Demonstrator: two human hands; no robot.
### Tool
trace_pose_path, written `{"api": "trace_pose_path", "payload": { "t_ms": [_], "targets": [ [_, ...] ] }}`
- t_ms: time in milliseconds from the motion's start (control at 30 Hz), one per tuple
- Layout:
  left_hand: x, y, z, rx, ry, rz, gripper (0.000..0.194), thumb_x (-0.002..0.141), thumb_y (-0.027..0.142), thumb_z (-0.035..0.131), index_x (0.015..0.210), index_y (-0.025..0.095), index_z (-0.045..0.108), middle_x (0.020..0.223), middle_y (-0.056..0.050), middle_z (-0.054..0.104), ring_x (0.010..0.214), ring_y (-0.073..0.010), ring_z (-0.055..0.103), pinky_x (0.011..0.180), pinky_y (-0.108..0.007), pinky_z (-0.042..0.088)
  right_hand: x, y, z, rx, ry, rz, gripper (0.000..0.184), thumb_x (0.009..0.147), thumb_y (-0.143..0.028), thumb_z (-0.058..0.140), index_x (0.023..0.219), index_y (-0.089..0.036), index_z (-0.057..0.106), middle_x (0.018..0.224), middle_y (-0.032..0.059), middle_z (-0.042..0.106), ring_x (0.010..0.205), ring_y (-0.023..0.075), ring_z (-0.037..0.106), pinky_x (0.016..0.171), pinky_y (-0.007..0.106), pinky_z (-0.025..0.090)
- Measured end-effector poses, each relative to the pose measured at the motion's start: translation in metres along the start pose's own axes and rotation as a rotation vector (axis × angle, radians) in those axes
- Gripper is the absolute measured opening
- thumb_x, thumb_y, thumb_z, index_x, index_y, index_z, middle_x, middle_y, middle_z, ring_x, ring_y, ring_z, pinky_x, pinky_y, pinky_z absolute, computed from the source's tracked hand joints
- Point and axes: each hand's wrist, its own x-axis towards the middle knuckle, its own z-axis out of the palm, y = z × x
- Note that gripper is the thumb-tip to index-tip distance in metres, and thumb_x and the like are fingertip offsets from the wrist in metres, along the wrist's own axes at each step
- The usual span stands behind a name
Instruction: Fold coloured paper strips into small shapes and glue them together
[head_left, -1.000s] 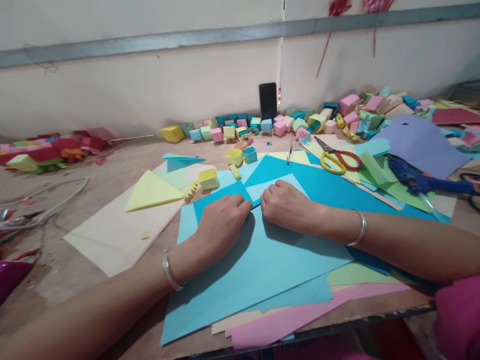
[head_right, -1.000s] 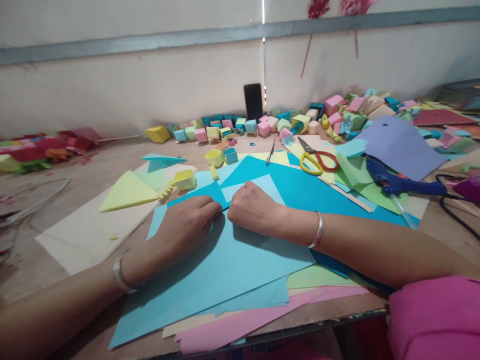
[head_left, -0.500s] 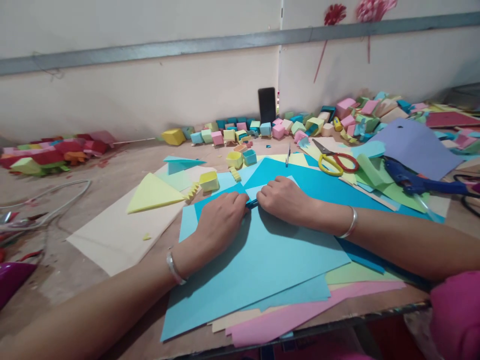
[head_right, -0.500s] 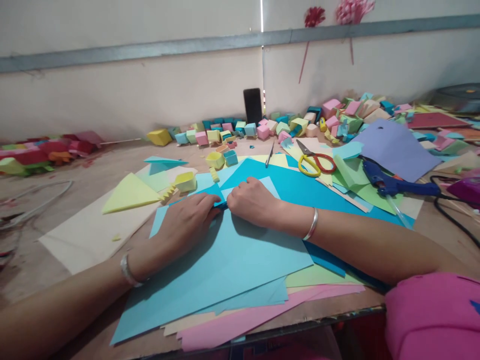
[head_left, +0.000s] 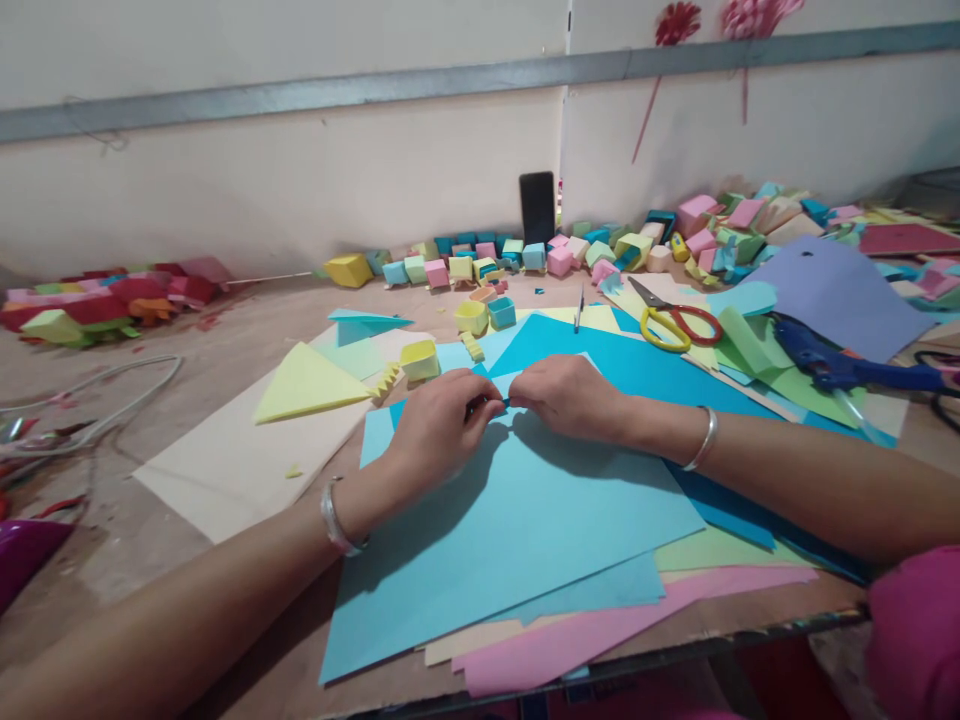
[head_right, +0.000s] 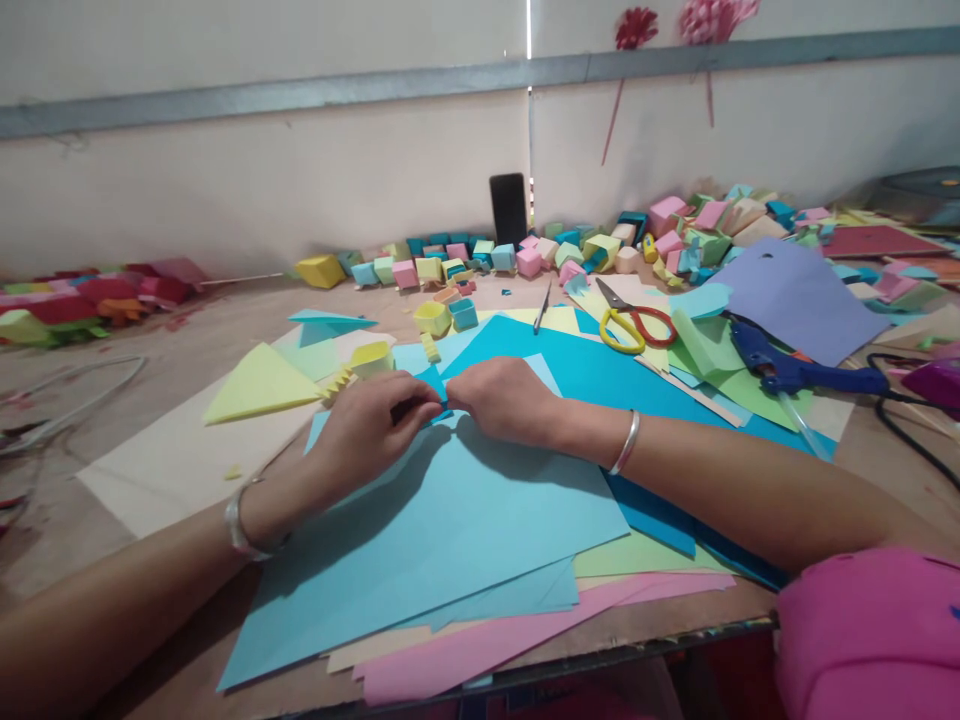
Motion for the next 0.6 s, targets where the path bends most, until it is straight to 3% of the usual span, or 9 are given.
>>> {"api": "trace_pose_path", "payload": {
  "t_ms": [100, 233, 333, 467, 600],
  "targets": [
    [0.008, -0.004, -0.004, -0.040, -0.079, -0.073, 0.013, 0.085, 0.023, 0.058, 0.078, 0.017, 0.068, 0.074, -0.003, 0.068, 0.069, -0.0161, 0.057, 0.062, -0.027, 0.037, 0.004, 0.006, -0.008, 0.234, -0.012, 0.131, 0.017, 0.088, -0.021, 0.058, 0.079, -0.016, 0.072, 0.077, 0.0019, 0.072, 0.069, 0.0120, 0.056, 0.061, 0.024, 0.030],
    [0.015, -0.013, -0.003, -0.132, -0.100, -0.157, 0.018, 0.083, 0.029, 0.057, 0.079, 0.018, 0.070, 0.076, -0.002, 0.070, 0.069, -0.0164, 0.058, 0.062, -0.027, 0.039, 0.009, 0.017, -0.015, 0.466, -0.046, 0.292, 0.016, 0.083, -0.022, 0.064, 0.071, -0.015, 0.073, 0.065, 0.0007, 0.070, 0.061, 0.0095, 0.058, 0.060, 0.021, 0.037],
    [0.017, -0.020, 0.000, -0.155, -0.134, -0.225, 0.022, 0.083, 0.033, 0.056, 0.081, 0.018, 0.071, 0.074, -0.002, 0.070, 0.068, -0.0166, 0.058, 0.060, -0.026, 0.039, 0.011, 0.027, -0.015, 0.481, -0.087, 0.318, 0.016, 0.082, -0.015, 0.061, 0.074, -0.015, 0.075, 0.069, 0.0014, 0.072, 0.062, 0.0092, 0.059, 0.062, 0.021, 0.040],
    [0.017, -0.026, 0.002, -0.156, -0.123, -0.249, 0.025, 0.082, 0.037, 0.056, 0.081, 0.018, 0.071, 0.075, -0.002, 0.070, 0.070, -0.0173, 0.059, 0.060, -0.026, 0.039, 0.012, 0.040, -0.013, 0.418, -0.042, 0.337, 0.012, 0.079, -0.017, 0.066, 0.080, -0.016, 0.077, 0.078, 0.0031, 0.074, 0.074, 0.0127, 0.062, 0.066, 0.022, 0.043],
    [0.017, -0.026, 0.002, -0.195, -0.097, -0.262, 0.024, 0.080, 0.037, 0.056, 0.079, 0.018, 0.071, 0.074, -0.002, 0.070, 0.069, -0.0171, 0.058, 0.061, -0.027, 0.040, 0.012, 0.046, -0.010, 0.576, -0.057, 0.471, 0.014, 0.075, -0.014, 0.067, 0.083, -0.014, 0.079, 0.066, 0.0012, 0.070, 0.060, 0.0105, 0.056, 0.056, 0.021, 0.041]
  ]
}}
